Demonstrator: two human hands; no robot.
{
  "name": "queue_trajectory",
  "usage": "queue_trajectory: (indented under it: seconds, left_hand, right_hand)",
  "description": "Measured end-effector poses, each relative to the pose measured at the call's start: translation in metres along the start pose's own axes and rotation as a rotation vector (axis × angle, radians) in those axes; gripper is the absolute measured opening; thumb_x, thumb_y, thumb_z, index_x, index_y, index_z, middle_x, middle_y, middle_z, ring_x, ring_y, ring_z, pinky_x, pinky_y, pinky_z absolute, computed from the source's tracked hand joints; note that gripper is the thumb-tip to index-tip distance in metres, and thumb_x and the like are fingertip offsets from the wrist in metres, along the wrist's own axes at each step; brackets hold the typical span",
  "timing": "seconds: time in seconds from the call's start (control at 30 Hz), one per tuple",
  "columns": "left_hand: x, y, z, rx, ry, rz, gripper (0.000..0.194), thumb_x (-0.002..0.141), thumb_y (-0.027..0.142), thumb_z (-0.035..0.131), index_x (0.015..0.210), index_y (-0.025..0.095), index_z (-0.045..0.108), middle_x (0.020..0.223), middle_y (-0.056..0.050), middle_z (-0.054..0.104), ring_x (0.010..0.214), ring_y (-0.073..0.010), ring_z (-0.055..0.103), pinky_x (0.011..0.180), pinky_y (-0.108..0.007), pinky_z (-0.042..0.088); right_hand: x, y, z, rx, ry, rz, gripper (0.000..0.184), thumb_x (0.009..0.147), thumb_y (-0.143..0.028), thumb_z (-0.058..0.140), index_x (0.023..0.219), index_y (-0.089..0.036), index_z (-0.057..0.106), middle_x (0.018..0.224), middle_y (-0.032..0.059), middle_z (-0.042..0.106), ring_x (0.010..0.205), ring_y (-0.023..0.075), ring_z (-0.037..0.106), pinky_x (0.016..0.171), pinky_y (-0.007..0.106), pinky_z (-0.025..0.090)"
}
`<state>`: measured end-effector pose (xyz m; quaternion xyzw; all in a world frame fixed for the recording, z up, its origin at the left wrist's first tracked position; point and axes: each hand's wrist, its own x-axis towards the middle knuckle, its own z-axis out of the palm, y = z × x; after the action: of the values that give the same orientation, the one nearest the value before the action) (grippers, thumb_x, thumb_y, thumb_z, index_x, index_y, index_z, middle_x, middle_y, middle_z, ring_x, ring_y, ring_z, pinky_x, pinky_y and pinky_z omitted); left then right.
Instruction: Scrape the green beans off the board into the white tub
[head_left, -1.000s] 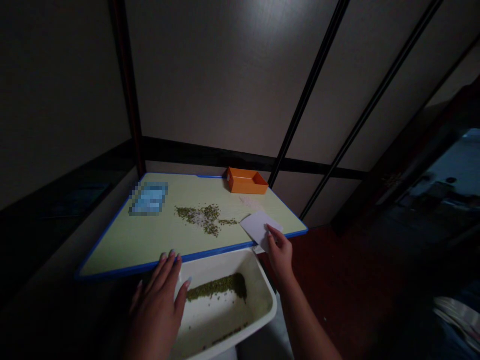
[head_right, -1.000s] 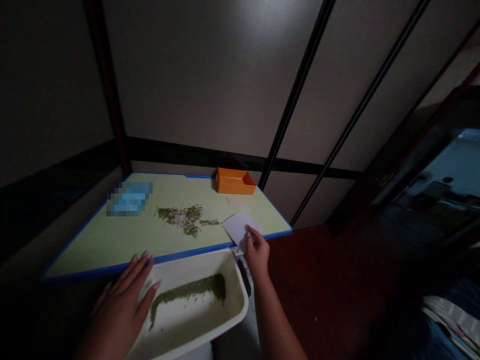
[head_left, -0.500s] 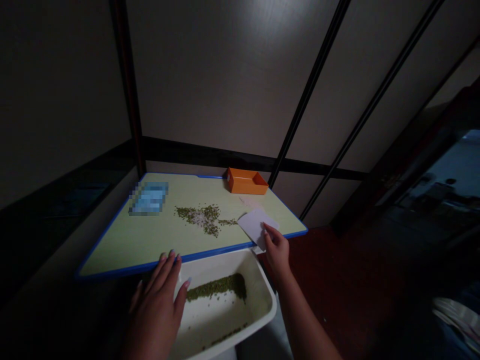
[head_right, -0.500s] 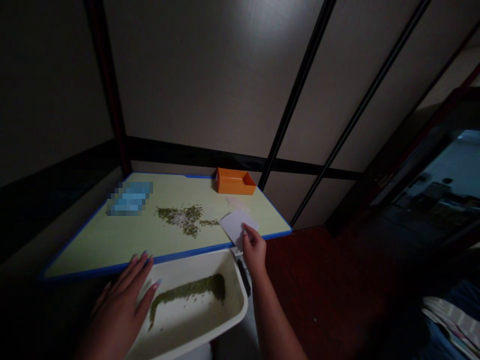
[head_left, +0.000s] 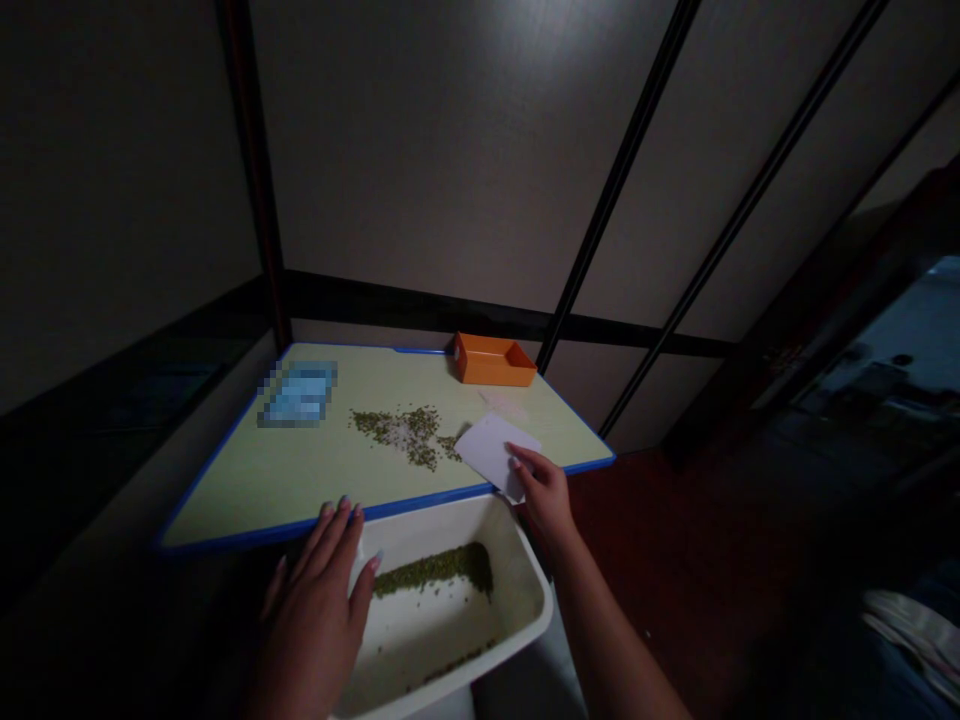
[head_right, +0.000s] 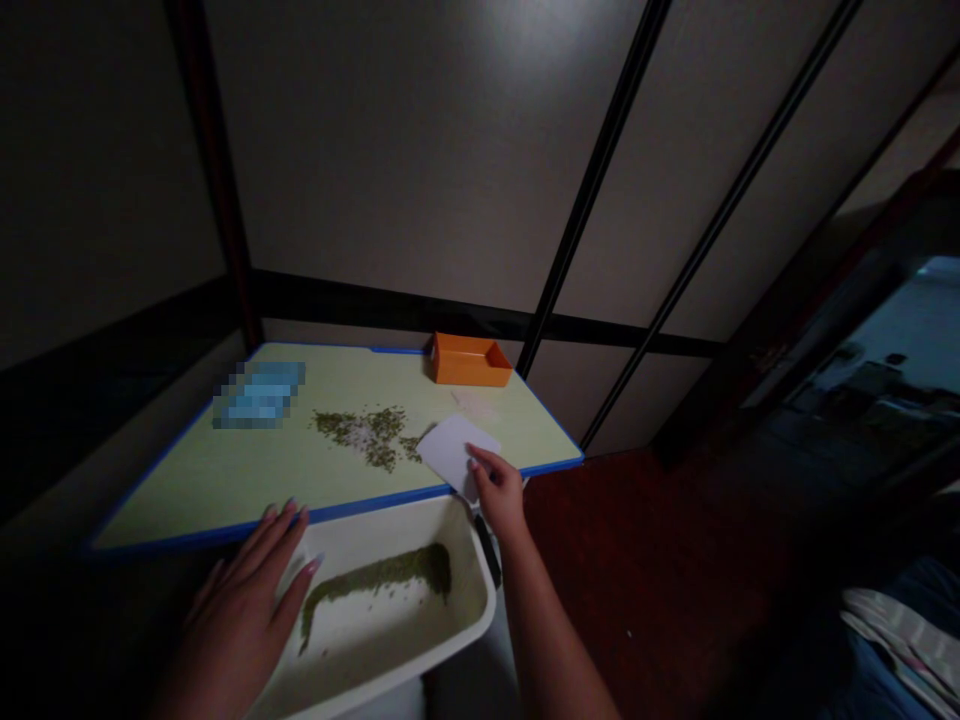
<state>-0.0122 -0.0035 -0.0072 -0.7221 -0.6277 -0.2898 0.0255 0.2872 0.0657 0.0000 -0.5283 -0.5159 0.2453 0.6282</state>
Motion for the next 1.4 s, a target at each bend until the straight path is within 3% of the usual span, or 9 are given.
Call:
queue_trajectory:
  seconds: [0.23, 0.47, 1.23, 1.4]
  left_hand:
    - [-0.001, 0.0, 0.001, 0.003, 0.012, 0.001, 0.055, 0.094, 0.039, 0.031, 0.134, 0.016, 0.06, 0.149, -0.012, 0.053, 0.143, -0.0287, 0.046, 0.108, -0.055, 0.045]
    - [-0.001, 0.002, -0.001, -0.01, 0.013, 0.001, 0.055, 0.095, 0.038, 0.029, 0.135, 0.016, 0.059, 0.149, -0.012, 0.053, 0.143, -0.0283, 0.046, 0.108, -0.054, 0.045]
    - [-0.001, 0.003, -0.005, -0.011, -0.013, -0.002, 0.056, 0.095, 0.04, 0.028, 0.135, 0.015, 0.059, 0.15, -0.013, 0.053, 0.143, -0.0296, 0.045, 0.108, -0.055, 0.046]
    - [-0.001, 0.004, -0.005, -0.013, -0.022, -0.012, 0.054, 0.095, 0.039, 0.03, 0.135, 0.018, 0.06, 0.151, -0.011, 0.052, 0.144, -0.0283, 0.044, 0.109, -0.053, 0.045]
  right_hand:
    - [0.0, -0.01, -0.012, 0.074, 0.059, 0.035, 0.038, 0.073, -0.047, 0.075, 0.101, -0.023, 0.081, 0.114, 0.0109, 0.077, 0.106, 0.0301, 0.07, 0.092, 0.044, 0.053]
    - [-0.005, -0.011, -0.014, 0.022, 0.022, 0.051, 0.039, 0.074, -0.048, 0.074, 0.101, -0.022, 0.081, 0.112, 0.0113, 0.078, 0.1, 0.0297, 0.071, 0.084, 0.041, 0.056]
    - [-0.012, -0.015, -0.016, 0.02, -0.021, 0.039, 0.035, 0.074, -0.048, 0.074, 0.099, -0.024, 0.082, 0.112, 0.009, 0.078, 0.101, 0.0292, 0.072, 0.089, 0.042, 0.055]
    - [-0.014, -0.015, -0.017, 0.04, -0.01, 0.031, 0.036, 0.074, -0.05, 0.074, 0.098, -0.025, 0.082, 0.111, 0.0082, 0.078, 0.096, 0.0282, 0.072, 0.082, 0.039, 0.057]
